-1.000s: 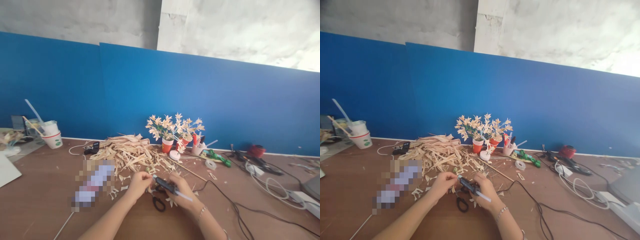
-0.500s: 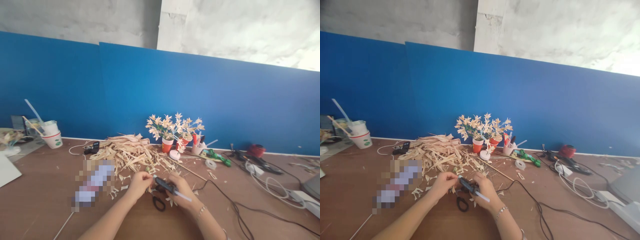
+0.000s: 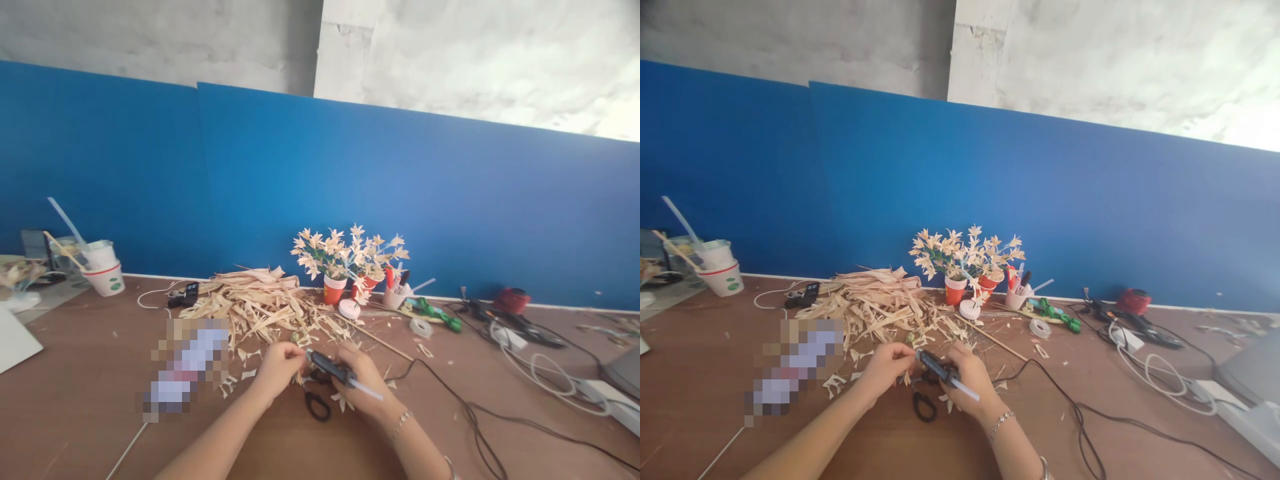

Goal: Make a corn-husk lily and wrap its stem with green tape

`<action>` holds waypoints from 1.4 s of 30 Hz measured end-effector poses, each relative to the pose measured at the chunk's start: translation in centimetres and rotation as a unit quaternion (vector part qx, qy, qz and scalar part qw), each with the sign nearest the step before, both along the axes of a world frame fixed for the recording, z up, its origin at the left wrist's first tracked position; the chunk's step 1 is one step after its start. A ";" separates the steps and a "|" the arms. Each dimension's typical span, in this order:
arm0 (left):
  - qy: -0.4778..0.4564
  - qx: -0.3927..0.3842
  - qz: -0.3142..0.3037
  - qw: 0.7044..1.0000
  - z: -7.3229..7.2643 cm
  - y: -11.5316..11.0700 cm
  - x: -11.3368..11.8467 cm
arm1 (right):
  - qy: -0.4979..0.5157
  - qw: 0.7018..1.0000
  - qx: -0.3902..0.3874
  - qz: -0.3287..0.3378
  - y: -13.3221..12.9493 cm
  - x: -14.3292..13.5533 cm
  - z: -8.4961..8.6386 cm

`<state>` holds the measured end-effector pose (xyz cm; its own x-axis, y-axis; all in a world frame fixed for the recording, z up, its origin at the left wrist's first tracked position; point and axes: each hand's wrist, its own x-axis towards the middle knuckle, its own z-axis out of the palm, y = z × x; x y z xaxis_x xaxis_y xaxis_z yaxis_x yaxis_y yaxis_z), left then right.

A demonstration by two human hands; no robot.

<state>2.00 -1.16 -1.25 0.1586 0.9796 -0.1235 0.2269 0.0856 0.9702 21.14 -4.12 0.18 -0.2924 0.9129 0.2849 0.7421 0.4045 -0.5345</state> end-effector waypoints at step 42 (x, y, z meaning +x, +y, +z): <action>0.005 -0.002 0.002 1.000 0.8 -0.3 0.0 | 0.004 1.000 0.000 -0.006 0.2 0.1 -0.6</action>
